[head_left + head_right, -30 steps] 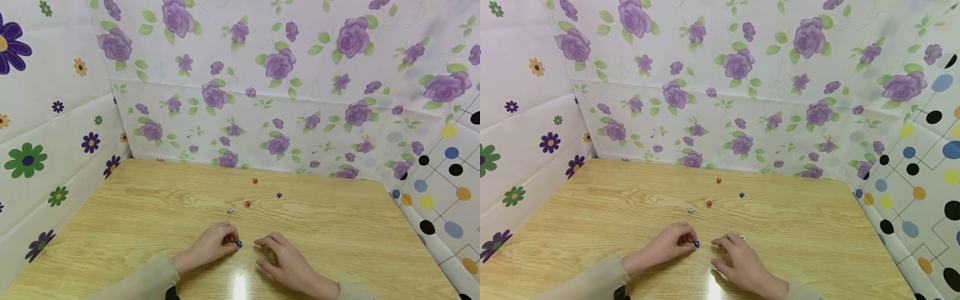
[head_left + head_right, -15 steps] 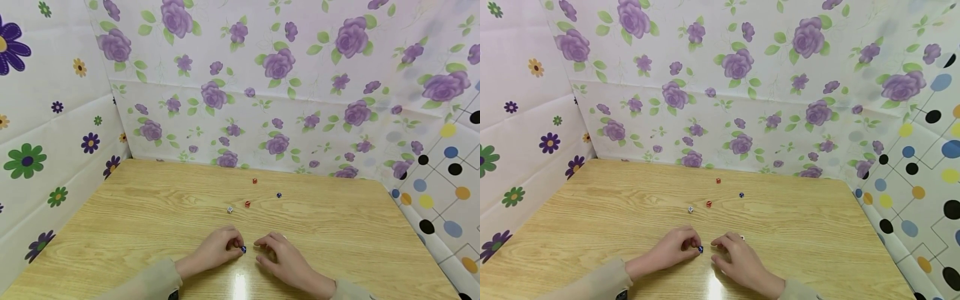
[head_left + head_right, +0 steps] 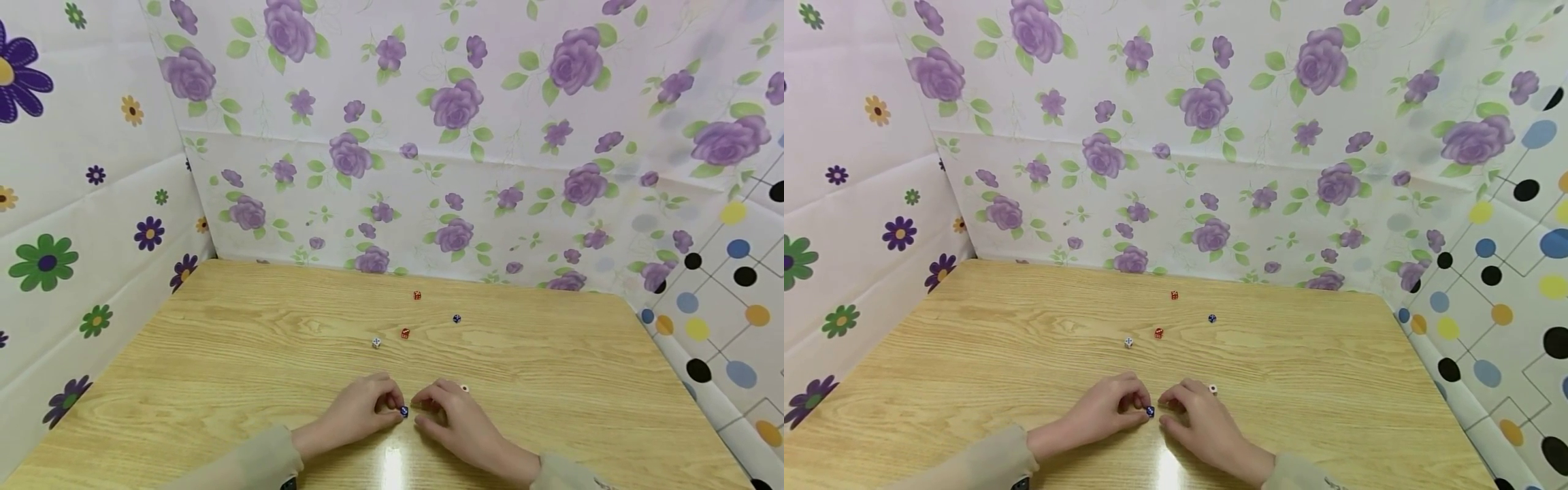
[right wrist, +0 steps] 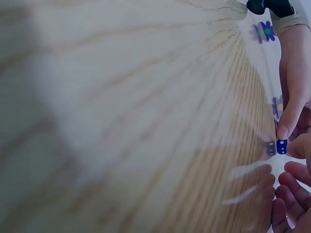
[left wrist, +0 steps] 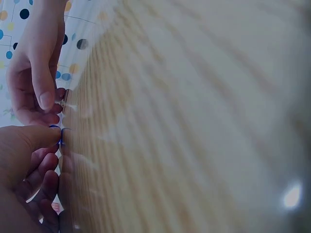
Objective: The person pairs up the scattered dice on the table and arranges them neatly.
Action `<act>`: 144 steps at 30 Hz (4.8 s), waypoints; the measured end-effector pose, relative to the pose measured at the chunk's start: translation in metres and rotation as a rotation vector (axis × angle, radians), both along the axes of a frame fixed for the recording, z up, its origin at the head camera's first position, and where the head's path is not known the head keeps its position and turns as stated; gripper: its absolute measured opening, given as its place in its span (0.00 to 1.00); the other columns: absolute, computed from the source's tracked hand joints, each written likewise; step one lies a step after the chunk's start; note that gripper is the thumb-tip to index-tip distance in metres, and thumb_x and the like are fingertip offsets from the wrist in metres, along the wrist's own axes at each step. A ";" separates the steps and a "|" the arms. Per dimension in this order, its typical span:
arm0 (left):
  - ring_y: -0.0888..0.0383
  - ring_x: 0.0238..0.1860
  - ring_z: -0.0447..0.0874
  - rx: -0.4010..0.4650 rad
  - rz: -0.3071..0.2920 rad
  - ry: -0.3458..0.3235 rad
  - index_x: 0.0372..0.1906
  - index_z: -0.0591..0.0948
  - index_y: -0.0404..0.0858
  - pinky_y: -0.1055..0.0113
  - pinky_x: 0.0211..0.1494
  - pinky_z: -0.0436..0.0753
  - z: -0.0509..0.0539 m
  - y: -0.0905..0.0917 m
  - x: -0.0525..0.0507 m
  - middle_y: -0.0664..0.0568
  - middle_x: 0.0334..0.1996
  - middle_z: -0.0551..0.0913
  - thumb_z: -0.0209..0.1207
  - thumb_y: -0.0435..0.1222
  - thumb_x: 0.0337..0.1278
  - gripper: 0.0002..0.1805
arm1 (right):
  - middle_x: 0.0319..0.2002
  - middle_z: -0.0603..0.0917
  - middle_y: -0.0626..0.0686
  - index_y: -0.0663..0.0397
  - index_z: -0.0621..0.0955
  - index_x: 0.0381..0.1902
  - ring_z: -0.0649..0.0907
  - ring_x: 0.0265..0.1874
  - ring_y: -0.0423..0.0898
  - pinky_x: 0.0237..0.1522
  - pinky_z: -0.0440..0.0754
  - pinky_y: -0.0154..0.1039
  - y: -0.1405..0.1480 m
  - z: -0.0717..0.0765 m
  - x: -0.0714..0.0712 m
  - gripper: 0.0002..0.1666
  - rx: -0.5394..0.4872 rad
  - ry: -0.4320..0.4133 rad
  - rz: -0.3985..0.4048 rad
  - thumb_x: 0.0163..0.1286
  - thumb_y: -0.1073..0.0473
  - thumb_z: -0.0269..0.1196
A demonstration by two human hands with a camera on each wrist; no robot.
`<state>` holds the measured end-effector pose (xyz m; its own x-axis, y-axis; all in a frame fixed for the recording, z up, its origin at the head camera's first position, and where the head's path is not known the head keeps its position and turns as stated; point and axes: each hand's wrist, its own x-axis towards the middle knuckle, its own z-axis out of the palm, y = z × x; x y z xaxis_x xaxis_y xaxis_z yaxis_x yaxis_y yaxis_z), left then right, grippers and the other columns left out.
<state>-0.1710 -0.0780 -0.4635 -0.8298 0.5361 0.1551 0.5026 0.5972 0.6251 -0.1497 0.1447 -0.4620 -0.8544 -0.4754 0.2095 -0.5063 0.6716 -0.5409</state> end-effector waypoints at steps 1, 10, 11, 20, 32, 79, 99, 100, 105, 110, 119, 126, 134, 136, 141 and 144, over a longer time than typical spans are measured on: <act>0.72 0.31 0.72 0.002 0.004 -0.002 0.33 0.83 0.47 0.79 0.34 0.73 0.000 0.000 0.000 0.61 0.31 0.79 0.70 0.39 0.54 0.05 | 0.39 0.80 0.38 0.41 0.83 0.45 0.78 0.41 0.35 0.43 0.79 0.31 0.000 0.000 0.000 0.10 0.001 -0.004 -0.003 0.66 0.51 0.67; 0.71 0.30 0.73 0.022 0.026 -0.017 0.32 0.84 0.45 0.79 0.34 0.72 -0.001 0.003 0.000 0.60 0.30 0.79 0.70 0.37 0.52 0.05 | 0.38 0.80 0.39 0.41 0.83 0.42 0.76 0.40 0.35 0.42 0.77 0.31 -0.005 0.001 -0.003 0.09 0.003 -0.047 -0.014 0.65 0.53 0.69; 0.71 0.30 0.72 0.020 0.030 -0.020 0.32 0.84 0.46 0.79 0.34 0.72 -0.001 0.003 0.000 0.60 0.30 0.79 0.70 0.38 0.52 0.05 | 0.38 0.80 0.39 0.41 0.83 0.42 0.76 0.40 0.34 0.42 0.77 0.31 -0.005 0.001 -0.004 0.09 0.002 -0.053 -0.015 0.64 0.53 0.69; 0.72 0.29 0.71 0.045 0.043 -0.043 0.31 0.84 0.45 0.78 0.34 0.71 -0.001 0.004 0.003 0.60 0.28 0.79 0.71 0.38 0.52 0.05 | 0.36 0.80 0.39 0.41 0.83 0.38 0.75 0.37 0.34 0.40 0.75 0.29 -0.008 0.000 -0.006 0.08 -0.017 -0.064 -0.017 0.62 0.55 0.71; 0.72 0.28 0.70 0.049 0.037 -0.032 0.31 0.84 0.47 0.78 0.33 0.70 -0.005 0.003 0.001 0.61 0.28 0.78 0.71 0.37 0.51 0.05 | 0.33 0.78 0.38 0.37 0.83 0.34 0.72 0.34 0.34 0.38 0.72 0.28 -0.010 -0.001 -0.007 0.07 -0.017 -0.078 -0.031 0.61 0.55 0.72; 0.69 0.27 0.70 0.093 0.082 -0.116 0.29 0.85 0.50 0.76 0.33 0.68 -0.003 0.003 0.002 0.62 0.27 0.80 0.72 0.39 0.49 0.06 | 0.31 0.77 0.40 0.37 0.83 0.32 0.72 0.31 0.35 0.34 0.71 0.28 -0.013 0.003 -0.008 0.07 0.002 -0.098 -0.045 0.60 0.55 0.71; 0.71 0.27 0.71 0.089 0.057 -0.106 0.29 0.85 0.50 0.76 0.33 0.70 -0.003 0.004 0.000 0.62 0.27 0.80 0.73 0.39 0.48 0.06 | 0.37 0.84 0.47 0.52 0.83 0.43 0.78 0.31 0.34 0.33 0.79 0.29 0.006 0.020 -0.042 0.09 -0.051 -0.046 0.054 0.64 0.63 0.68; 0.71 0.27 0.70 0.086 0.056 -0.108 0.29 0.85 0.50 0.76 0.33 0.70 -0.002 0.004 0.000 0.62 0.27 0.80 0.73 0.39 0.49 0.06 | 0.37 0.84 0.48 0.53 0.83 0.44 0.79 0.32 0.34 0.33 0.79 0.29 0.009 0.022 -0.048 0.10 -0.046 -0.026 0.053 0.64 0.63 0.68; 0.72 0.26 0.69 0.078 0.049 -0.117 0.30 0.85 0.50 0.77 0.32 0.70 0.000 0.004 0.001 0.62 0.27 0.80 0.72 0.39 0.50 0.05 | 0.37 0.86 0.47 0.54 0.85 0.48 0.80 0.32 0.35 0.33 0.79 0.29 0.025 0.036 -0.082 0.13 0.001 0.051 0.032 0.65 0.61 0.67; 0.72 0.25 0.68 0.080 0.048 -0.113 0.29 0.85 0.50 0.77 0.32 0.69 0.001 0.004 0.001 0.61 0.27 0.80 0.72 0.38 0.50 0.05 | 0.37 0.87 0.48 0.54 0.86 0.49 0.81 0.32 0.37 0.34 0.79 0.32 0.042 0.047 -0.116 0.14 0.052 0.103 -0.005 0.65 0.59 0.68; 0.72 0.26 0.68 0.075 0.053 -0.098 0.29 0.85 0.50 0.77 0.32 0.69 0.000 0.004 0.001 0.62 0.26 0.80 0.72 0.39 0.50 0.05 | 0.46 0.86 0.57 0.53 0.83 0.55 0.81 0.38 0.45 0.38 0.79 0.39 0.069 0.049 -0.156 0.19 0.104 0.099 -0.005 0.66 0.58 0.68; 0.72 0.26 0.68 0.073 0.053 -0.105 0.29 0.85 0.50 0.77 0.32 0.69 -0.001 0.003 0.001 0.62 0.27 0.80 0.72 0.39 0.50 0.05 | 0.48 0.85 0.56 0.50 0.83 0.57 0.82 0.42 0.47 0.43 0.81 0.45 0.079 0.041 -0.175 0.21 0.160 0.066 0.040 0.67 0.58 0.67; 0.72 0.26 0.68 0.072 0.049 -0.109 0.30 0.85 0.50 0.77 0.32 0.69 0.000 0.003 0.001 0.63 0.27 0.80 0.72 0.39 0.50 0.05 | 0.45 0.86 0.52 0.49 0.83 0.56 0.83 0.44 0.48 0.49 0.82 0.47 0.084 0.027 -0.186 0.21 0.186 0.004 0.016 0.65 0.58 0.68; 0.72 0.25 0.68 0.071 0.048 -0.109 0.30 0.85 0.50 0.77 0.32 0.69 0.000 0.004 0.001 0.62 0.26 0.80 0.72 0.39 0.50 0.05 | 0.43 0.86 0.52 0.49 0.84 0.55 0.83 0.43 0.48 0.49 0.82 0.48 0.085 0.024 -0.188 0.21 0.176 -0.011 0.005 0.64 0.58 0.69; 0.72 0.25 0.67 0.072 0.046 -0.112 0.30 0.85 0.49 0.77 0.32 0.69 0.001 0.003 0.001 0.62 0.27 0.80 0.72 0.39 0.50 0.05 | 0.40 0.85 0.49 0.47 0.85 0.53 0.82 0.41 0.45 0.48 0.82 0.46 0.088 0.019 -0.190 0.18 0.171 -0.042 -0.001 0.65 0.57 0.68; 0.72 0.25 0.67 0.072 0.045 -0.112 0.30 0.85 0.49 0.77 0.32 0.69 0.001 0.002 0.001 0.62 0.27 0.80 0.72 0.39 0.51 0.05 | 0.39 0.83 0.48 0.46 0.86 0.52 0.82 0.40 0.43 0.46 0.82 0.43 0.088 0.015 -0.189 0.16 0.154 -0.045 0.001 0.66 0.58 0.68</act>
<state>-0.1698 -0.0756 -0.4627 -0.8670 0.4889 0.0963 0.4008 0.5692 0.7179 -0.3390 0.2327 -0.4472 -0.8610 -0.4995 0.0954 -0.4843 0.7482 -0.4535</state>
